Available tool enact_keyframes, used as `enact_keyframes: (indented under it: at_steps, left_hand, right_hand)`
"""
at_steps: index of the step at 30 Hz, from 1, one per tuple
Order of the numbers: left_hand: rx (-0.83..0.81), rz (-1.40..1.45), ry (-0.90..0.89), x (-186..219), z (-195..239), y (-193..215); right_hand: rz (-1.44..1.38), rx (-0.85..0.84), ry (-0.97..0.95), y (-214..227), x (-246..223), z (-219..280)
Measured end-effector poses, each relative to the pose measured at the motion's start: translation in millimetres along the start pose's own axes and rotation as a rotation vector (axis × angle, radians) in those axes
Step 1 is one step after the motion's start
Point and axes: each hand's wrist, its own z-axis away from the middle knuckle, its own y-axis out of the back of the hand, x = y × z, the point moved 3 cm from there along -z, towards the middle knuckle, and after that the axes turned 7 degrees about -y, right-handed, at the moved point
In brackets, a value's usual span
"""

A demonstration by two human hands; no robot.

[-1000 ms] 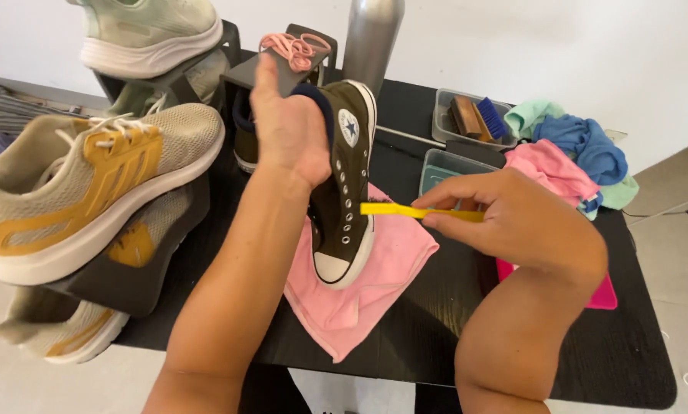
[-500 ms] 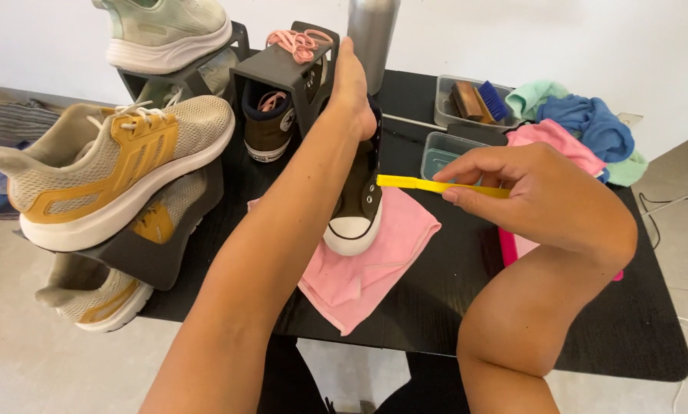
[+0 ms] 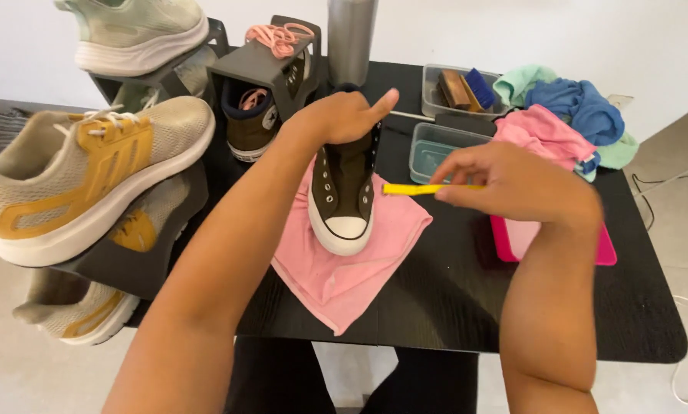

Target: The person scrubs a dark green high-top sneaker with a yellow toothbrush, focusing on the eyelets, tongue, and interior lining. They repeatedly dip the brush into a pink tray of soapy water and then wipe the shoe with a pink cloth. The shoe is rotated to clean different areas, and the process continues until the end of the clip.

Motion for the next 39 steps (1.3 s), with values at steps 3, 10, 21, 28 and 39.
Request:
enact_keyframes:
  at_steps: [3, 10, 21, 28, 39]
  left_hand:
    - [0.146, 0.031, -0.099, -38, -21, -16]
    - [0.365, 0.382, -0.286, -62, 14, -11]
    - [0.718, 0.748, -0.628, -155, 0, -47]
    - [0.765, 0.68, -0.669, -151, 7, -48]
    - [0.738, 0.702, -0.601, -159, 2, -52]
  right_hand:
    - [-0.29, -0.071, 0.184, -22, 10, -22]
    - [-0.418, -0.089, 0.294, -67, 13, -74]
    - [-0.56, 0.253, 0.498, -87, -6, -103]
    - [-0.579, 0.254, 0.536, -89, -15, -93]
    - [-0.822, 0.682, 0.54, -127, -2, -136]
